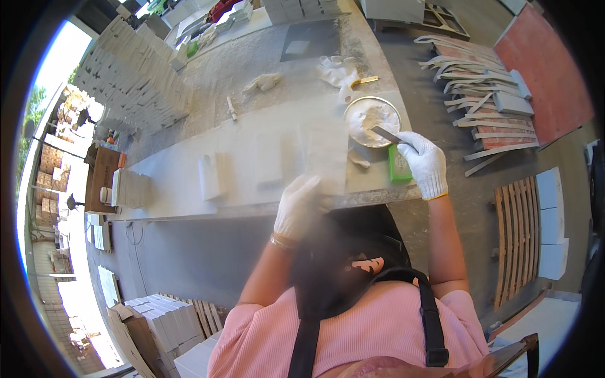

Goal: The person applies a white paste to rectangular tiles using a small metal spatula, spreading it evenly across each tile's surface. They handle the tiles one at a time, flipping them over and placing them on a workbench in a workshop setting.

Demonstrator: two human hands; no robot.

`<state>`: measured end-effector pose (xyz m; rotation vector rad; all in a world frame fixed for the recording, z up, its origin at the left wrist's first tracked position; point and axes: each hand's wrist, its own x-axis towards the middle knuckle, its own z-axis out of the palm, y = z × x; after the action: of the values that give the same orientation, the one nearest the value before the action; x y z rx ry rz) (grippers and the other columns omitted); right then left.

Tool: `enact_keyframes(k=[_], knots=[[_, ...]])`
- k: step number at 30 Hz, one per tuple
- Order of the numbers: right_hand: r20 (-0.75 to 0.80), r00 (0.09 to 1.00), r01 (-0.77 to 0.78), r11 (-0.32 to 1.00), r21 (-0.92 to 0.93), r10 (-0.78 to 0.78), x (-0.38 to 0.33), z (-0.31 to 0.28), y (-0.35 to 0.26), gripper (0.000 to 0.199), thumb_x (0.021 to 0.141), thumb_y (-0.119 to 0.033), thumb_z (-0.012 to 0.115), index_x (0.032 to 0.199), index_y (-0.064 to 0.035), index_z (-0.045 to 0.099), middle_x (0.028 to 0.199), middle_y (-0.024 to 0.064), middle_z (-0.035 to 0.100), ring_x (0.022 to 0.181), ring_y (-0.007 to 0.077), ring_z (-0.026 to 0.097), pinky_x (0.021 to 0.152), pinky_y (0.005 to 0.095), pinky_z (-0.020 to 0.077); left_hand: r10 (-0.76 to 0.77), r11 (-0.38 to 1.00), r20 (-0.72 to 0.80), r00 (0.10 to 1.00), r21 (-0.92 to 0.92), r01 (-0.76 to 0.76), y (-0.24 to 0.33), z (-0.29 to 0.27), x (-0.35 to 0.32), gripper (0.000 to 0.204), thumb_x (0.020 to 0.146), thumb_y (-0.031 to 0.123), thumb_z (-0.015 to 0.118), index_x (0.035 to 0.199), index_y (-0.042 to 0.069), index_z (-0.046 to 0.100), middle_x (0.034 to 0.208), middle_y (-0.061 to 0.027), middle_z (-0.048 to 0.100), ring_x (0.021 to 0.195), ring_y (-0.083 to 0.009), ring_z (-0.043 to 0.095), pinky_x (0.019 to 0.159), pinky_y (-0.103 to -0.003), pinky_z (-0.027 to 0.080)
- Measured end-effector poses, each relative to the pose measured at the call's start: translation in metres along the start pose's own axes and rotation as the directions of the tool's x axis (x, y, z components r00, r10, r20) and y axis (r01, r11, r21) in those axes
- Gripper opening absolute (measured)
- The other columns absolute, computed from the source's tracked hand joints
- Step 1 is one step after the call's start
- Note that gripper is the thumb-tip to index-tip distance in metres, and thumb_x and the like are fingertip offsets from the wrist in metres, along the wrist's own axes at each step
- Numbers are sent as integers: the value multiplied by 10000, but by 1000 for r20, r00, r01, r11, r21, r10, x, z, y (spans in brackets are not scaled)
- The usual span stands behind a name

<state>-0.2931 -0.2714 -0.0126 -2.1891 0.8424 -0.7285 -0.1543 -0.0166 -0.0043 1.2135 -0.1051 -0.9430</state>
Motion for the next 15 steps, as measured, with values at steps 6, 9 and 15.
enact_keyframes(k=[6, 9, 15], knots=[[315, 934, -275, 903, 331, 169, -15, 23, -29, 157, 939, -97, 643, 1092, -71, 664, 938, 36, 740, 707, 75, 654, 544, 228, 453, -44, 995, -21, 999, 86, 46, -13, -13, -12, 243, 1031, 280, 603, 1016, 41, 646, 882, -54, 647, 677, -131, 610, 606, -262, 482], [359, 926, -260, 884, 390, 114, -15, 26, -45, 200, 947, -101, 626, 1141, -71, 665, 966, 42, 744, 670, 70, 632, 530, 213, 436, -77, 991, -16, 997, 108, 78, -15, -19, -8, 264, 1020, 303, 618, 1021, 42, 651, 892, -58, 658, 700, -133, 631, 612, -262, 489], [370, 921, -298, 834, 465, 122, -20, 25, -58, 383, 961, -77, 612, 1343, -70, 633, 965, 58, 747, 659, 71, 624, 540, 206, 436, 63, 910, -77, 995, 414, -26, -13, -39, -4, 362, 1007, 312, 645, 1172, -9, 666, 955, -64, 700, 782, -119, 652, 684, -266, 521]])
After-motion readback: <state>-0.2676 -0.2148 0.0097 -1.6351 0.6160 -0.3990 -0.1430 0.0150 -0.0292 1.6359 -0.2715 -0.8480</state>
